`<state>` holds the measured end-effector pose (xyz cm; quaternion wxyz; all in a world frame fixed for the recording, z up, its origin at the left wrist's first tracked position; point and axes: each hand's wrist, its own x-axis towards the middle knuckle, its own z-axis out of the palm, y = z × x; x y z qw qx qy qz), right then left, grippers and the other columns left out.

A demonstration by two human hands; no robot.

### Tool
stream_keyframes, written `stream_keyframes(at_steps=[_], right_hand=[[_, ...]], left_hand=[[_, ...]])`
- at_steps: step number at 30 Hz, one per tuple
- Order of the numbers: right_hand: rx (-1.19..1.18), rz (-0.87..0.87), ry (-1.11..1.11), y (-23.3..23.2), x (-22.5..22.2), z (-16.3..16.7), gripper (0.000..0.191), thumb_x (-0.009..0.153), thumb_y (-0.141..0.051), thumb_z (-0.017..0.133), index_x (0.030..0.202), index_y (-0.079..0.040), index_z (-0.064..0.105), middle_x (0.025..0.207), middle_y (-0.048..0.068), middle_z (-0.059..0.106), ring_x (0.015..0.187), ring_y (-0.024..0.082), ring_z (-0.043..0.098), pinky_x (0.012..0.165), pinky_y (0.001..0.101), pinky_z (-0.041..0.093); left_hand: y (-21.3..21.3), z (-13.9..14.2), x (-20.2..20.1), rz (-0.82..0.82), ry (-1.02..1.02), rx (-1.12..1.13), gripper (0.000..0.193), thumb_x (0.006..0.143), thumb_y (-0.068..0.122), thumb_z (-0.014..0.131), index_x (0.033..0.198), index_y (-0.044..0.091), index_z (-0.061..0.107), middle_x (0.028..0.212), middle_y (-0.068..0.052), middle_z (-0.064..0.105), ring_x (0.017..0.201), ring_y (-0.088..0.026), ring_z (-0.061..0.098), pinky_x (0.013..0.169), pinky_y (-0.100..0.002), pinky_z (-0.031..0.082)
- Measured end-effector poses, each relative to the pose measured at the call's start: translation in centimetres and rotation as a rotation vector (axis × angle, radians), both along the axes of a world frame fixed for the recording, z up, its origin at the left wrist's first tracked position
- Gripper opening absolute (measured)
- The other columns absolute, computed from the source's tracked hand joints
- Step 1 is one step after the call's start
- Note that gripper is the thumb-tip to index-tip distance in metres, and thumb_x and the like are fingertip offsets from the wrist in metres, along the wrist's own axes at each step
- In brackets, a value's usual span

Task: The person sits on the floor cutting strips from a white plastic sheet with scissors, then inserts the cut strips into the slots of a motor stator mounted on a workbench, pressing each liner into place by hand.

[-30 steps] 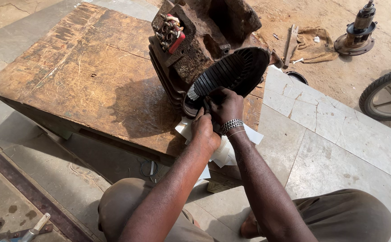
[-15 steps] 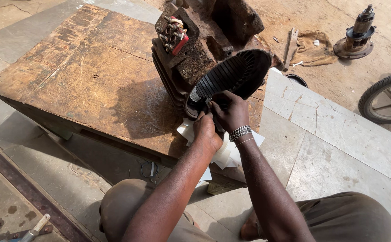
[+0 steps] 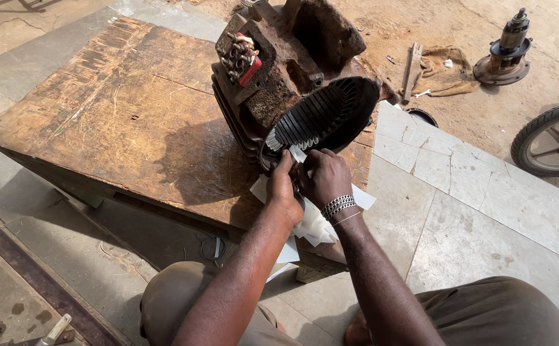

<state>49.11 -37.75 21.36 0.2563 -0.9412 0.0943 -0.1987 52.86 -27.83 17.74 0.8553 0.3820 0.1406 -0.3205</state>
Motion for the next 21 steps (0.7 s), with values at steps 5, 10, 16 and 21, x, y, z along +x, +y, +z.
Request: stream_keyframes(at_steps=[5,10,16,21], right_hand=[[-0.135,-0.001,-0.110,0.7,2.5,-0.4,0.021,0.089,-0.023,0.074,0.084,-0.004,0.069,0.084,0.016,0.068,0.083,0.037,0.067,0.075,0.0482,0.055],[-0.048,0.012,-0.015,0.0,0.8,-1.4,0.024,0.087,-0.025,0.073,0.087,-0.002,0.068,0.082,0.017,0.065,0.079,0.036,0.067,0.071,0.0484,0.055],[-0.051,-0.010,-0.106,0.6,2.6,-1.4,0.014,0.088,-0.020,0.070,0.091,-0.006,0.070,0.089,0.014,0.065,0.083,0.034,0.068,0.073,0.0460,0.056],[-0.020,0.004,-0.055,0.4,1.0,-1.7,0.024,0.086,-0.024,0.075,0.092,-0.002,0.067,0.085,0.015,0.063,0.077,0.035,0.066,0.067,0.0467,0.054]], left_hand=[[1.4,0.8,-1.1,-0.026,-0.087,0.034,0.064,0.097,0.064,0.044,0.146,0.022,0.042,0.150,-0.002,0.045,0.144,-0.016,0.037,0.123,-0.045,0.025],[1.4,0.5,-0.6,-0.088,-0.108,0.102,0.082,0.096,0.067,0.040,0.153,0.009,0.046,0.149,-0.010,0.042,0.141,-0.023,0.038,0.118,-0.050,0.026],[1.6,0.2,-0.5,-0.065,-0.088,0.068,0.059,0.101,0.065,0.040,0.143,0.025,0.039,0.145,0.001,0.046,0.140,-0.013,0.038,0.124,-0.047,0.024],[1.7,0.0,-0.6,-0.064,-0.100,0.080,0.076,0.107,0.064,0.039,0.151,0.001,0.036,0.124,-0.010,0.032,0.147,-0.038,0.019,0.125,-0.053,0.018]])
